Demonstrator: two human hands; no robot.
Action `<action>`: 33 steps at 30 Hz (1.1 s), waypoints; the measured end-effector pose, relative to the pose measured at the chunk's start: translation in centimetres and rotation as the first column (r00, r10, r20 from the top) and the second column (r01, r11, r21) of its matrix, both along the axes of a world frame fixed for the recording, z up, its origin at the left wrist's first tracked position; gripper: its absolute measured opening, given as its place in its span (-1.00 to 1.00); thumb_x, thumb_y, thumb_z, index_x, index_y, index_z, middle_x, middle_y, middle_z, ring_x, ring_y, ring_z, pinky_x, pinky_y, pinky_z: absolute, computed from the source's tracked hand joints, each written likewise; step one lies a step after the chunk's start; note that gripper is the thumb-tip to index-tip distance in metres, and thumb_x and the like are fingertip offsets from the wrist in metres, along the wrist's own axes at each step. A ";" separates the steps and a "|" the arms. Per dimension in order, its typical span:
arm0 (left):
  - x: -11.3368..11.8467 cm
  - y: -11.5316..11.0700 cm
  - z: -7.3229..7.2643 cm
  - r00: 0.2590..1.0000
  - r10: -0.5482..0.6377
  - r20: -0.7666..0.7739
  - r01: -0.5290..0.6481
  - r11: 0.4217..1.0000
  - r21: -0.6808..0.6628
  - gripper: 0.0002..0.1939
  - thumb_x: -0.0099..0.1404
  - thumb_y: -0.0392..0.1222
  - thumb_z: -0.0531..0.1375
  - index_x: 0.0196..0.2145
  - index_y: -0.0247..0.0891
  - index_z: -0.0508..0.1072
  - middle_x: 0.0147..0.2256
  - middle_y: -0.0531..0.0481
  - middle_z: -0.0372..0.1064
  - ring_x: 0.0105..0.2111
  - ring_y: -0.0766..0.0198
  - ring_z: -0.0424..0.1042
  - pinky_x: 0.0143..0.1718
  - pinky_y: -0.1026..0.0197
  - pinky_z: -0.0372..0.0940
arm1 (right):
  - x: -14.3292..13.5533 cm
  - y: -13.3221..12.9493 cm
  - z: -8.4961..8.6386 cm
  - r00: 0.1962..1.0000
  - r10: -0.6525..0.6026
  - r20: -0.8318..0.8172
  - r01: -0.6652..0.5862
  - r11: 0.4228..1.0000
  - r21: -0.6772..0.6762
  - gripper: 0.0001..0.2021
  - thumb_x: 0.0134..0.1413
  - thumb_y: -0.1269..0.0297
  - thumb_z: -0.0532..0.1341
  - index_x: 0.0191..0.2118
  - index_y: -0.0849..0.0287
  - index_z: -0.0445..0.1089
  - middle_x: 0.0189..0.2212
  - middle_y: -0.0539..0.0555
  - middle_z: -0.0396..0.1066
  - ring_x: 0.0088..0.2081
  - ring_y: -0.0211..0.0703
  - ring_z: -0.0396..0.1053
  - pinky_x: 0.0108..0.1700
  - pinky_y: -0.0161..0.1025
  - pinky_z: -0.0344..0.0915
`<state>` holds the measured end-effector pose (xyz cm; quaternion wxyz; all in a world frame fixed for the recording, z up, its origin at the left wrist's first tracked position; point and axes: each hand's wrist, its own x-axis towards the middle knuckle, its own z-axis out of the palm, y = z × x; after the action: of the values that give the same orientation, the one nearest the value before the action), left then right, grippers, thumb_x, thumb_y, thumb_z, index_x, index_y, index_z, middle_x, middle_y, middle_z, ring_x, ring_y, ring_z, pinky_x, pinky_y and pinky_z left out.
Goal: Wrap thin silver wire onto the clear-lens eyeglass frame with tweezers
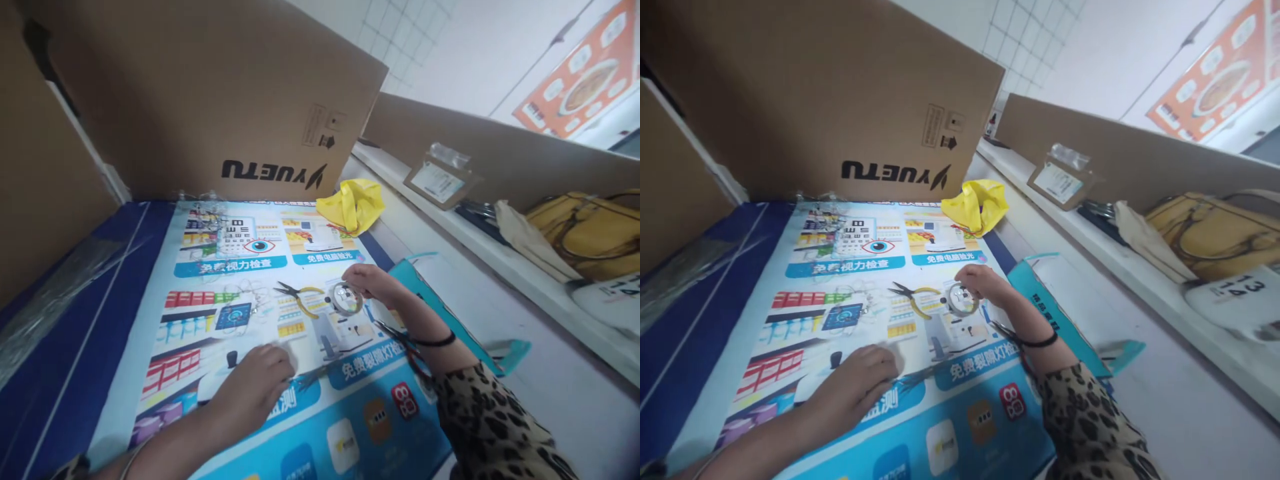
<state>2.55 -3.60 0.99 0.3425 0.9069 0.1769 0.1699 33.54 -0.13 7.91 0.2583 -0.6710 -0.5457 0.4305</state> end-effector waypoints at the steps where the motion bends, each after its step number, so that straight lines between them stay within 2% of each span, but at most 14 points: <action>1: 0.0 0.0 0.0 1.000 -0.003 -0.017 0.003 1.000 -0.001 -0.83 0.32 -0.29 -0.05 -0.28 -0.21 0.32 -0.27 -0.05 0.28 -0.25 0.19 0.23 -0.21 0.12 0.17 | 0.9 -0.4 -0.6 0.998 -0.009 0.064 0.009 1.000 0.002 -0.80 -0.04 0.18 0.13 -0.36 0.22 0.29 -0.72 -0.17 0.07 -0.72 -0.45 -0.04 -0.68 -0.45 -0.10; 4: 0.0 -0.1 0.0 0.998 0.001 -0.069 -0.001 1.000 0.001 -0.82 0.33 -0.28 -0.06 -0.25 -0.21 0.33 -0.25 -0.05 0.29 -0.25 0.19 0.23 -0.20 0.11 0.16 | 2.3 -0.8 -2.2 0.975 0.020 0.223 -0.020 1.000 0.001 -0.88 -0.11 0.30 0.16 -0.43 0.24 0.37 -0.70 -0.10 0.22 -0.71 -0.40 0.11 -0.65 -0.42 0.02; 6: 0.0 -0.1 0.0 0.996 0.004 -0.084 -0.004 1.000 0.006 -0.81 0.33 -0.29 -0.06 -0.23 -0.20 0.33 -0.24 -0.05 0.29 -0.23 0.18 0.23 -0.19 0.11 0.16 | 2.5 -0.9 -2.9 0.953 0.056 0.297 -0.062 0.998 0.011 -0.89 -0.14 0.37 0.15 -0.44 0.23 0.40 -0.62 -0.04 0.32 -0.62 -0.34 0.24 -0.55 -0.39 0.13; 8: 0.0 -0.2 0.0 0.996 0.009 -0.091 -0.008 1.000 0.012 -0.82 0.32 -0.30 -0.05 -0.22 -0.20 0.33 -0.23 -0.05 0.29 -0.23 0.18 0.23 -0.20 0.12 0.16 | 2.6 -0.9 -3.2 0.932 0.083 0.353 -0.101 0.994 0.034 -0.86 -0.15 0.42 0.14 -0.42 0.21 0.43 -0.50 0.00 0.40 -0.47 -0.27 0.33 -0.42 -0.36 0.20; 11: 0.0 -0.2 0.0 0.995 0.014 -0.094 -0.011 1.000 0.025 -0.82 0.30 -0.31 -0.03 -0.23 -0.20 0.34 -0.24 -0.05 0.30 -0.25 0.18 0.24 -0.23 0.13 0.17 | 2.8 -1.0 -3.3 0.908 0.112 0.403 -0.146 0.988 0.055 -0.82 -0.13 0.44 0.13 -0.37 0.19 0.45 -0.39 0.03 0.45 -0.32 -0.21 0.36 -0.27 -0.30 0.22; 14: 0.0 -0.2 -0.1 0.996 0.018 -0.091 -0.014 0.999 0.040 -0.81 0.30 -0.31 -0.03 -0.22 -0.20 0.34 -0.23 -0.07 0.30 -0.25 0.17 0.24 -0.24 0.13 0.18 | 3.2 -1.1 -3.3 0.902 0.129 0.413 -0.163 0.985 0.048 -0.80 -0.10 0.45 0.11 -0.34 0.18 0.46 -0.39 0.03 0.46 -0.33 -0.20 0.37 -0.26 -0.28 0.25; 20: 0.0 -0.2 -0.1 0.993 0.013 -0.121 -0.009 0.999 0.035 -0.81 0.30 -0.29 -0.03 -0.21 -0.19 0.34 -0.21 -0.07 0.30 -0.23 0.15 0.24 -0.23 0.12 0.19 | 4.0 -1.5 -3.9 0.932 0.112 0.346 -0.137 0.989 0.050 -0.76 -0.03 0.45 0.05 -0.27 0.21 0.43 -0.36 0.04 0.45 -0.40 -0.25 0.40 -0.35 -0.30 0.33; 24: 0.0 -0.4 0.0 0.992 0.011 -0.124 -0.001 0.997 0.074 -0.81 0.30 -0.30 -0.04 -0.22 -0.19 0.34 -0.22 -0.06 0.30 -0.24 0.15 0.24 -0.24 0.12 0.18 | 3.9 -2.0 -3.7 0.953 0.096 0.289 -0.120 0.990 0.068 -0.73 -0.02 0.43 0.02 -0.24 0.21 0.42 -0.30 0.07 0.45 -0.34 -0.23 0.41 -0.35 -0.30 0.37; 27: 0.1 -0.3 -0.1 0.990 0.002 -0.144 0.019 0.989 0.147 -0.78 0.29 -0.35 -0.04 -0.21 -0.20 0.35 -0.23 -0.08 0.30 -0.25 0.14 0.24 -0.25 0.11 0.16 | 3.7 -2.0 -3.1 0.958 0.114 0.264 -0.138 0.988 0.076 -0.73 -0.05 0.43 0.05 -0.23 0.18 0.42 -0.26 0.07 0.45 -0.27 -0.19 0.41 -0.29 -0.25 0.38; 30: 0.1 -0.7 0.0 0.987 0.036 -0.154 0.003 0.969 0.248 -0.76 0.25 -0.41 -0.01 -0.20 -0.22 0.35 -0.25 -0.09 0.32 -0.26 0.14 0.24 -0.27 0.10 0.13 | 3.2 -2.3 -2.6 0.952 0.169 0.255 -0.198 0.976 0.091 -0.76 -0.03 0.33 0.10 -0.24 0.11 0.45 -0.25 0.09 0.46 -0.22 -0.09 0.40 -0.18 -0.13 0.35; 31: 0.0 -1.1 0.2 0.987 0.053 -0.148 -0.008 0.957 0.291 -0.79 0.23 -0.41 0.02 -0.23 -0.23 0.36 -0.28 -0.09 0.33 -0.27 0.13 0.24 -0.27 0.09 0.12 | 3.0 -2.6 -2.6 0.947 0.193 0.258 -0.226 0.969 0.104 -0.78 -0.02 0.28 0.13 -0.25 0.08 0.46 -0.25 0.11 0.47 -0.19 -0.05 0.40 -0.14 -0.08 0.32; 33: -0.2 -2.1 0.9 0.991 0.005 -0.137 0.049 0.922 0.384 -0.88 0.24 -0.34 0.06 -0.30 -0.26 0.39 -0.32 -0.11 0.33 -0.27 0.13 0.25 -0.24 0.07 0.12 | 3.2 -3.2 -2.9 0.928 0.159 0.337 -0.226 0.960 0.168 -0.80 -0.04 0.18 0.18 -0.27 -0.05 0.49 -0.26 0.13 0.48 -0.18 0.02 0.40 -0.10 -0.04 0.28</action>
<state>2.30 -5.65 1.87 0.1462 0.9680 0.1524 0.1357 36.78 -3.31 5.04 0.1902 -0.6447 -0.6850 0.2811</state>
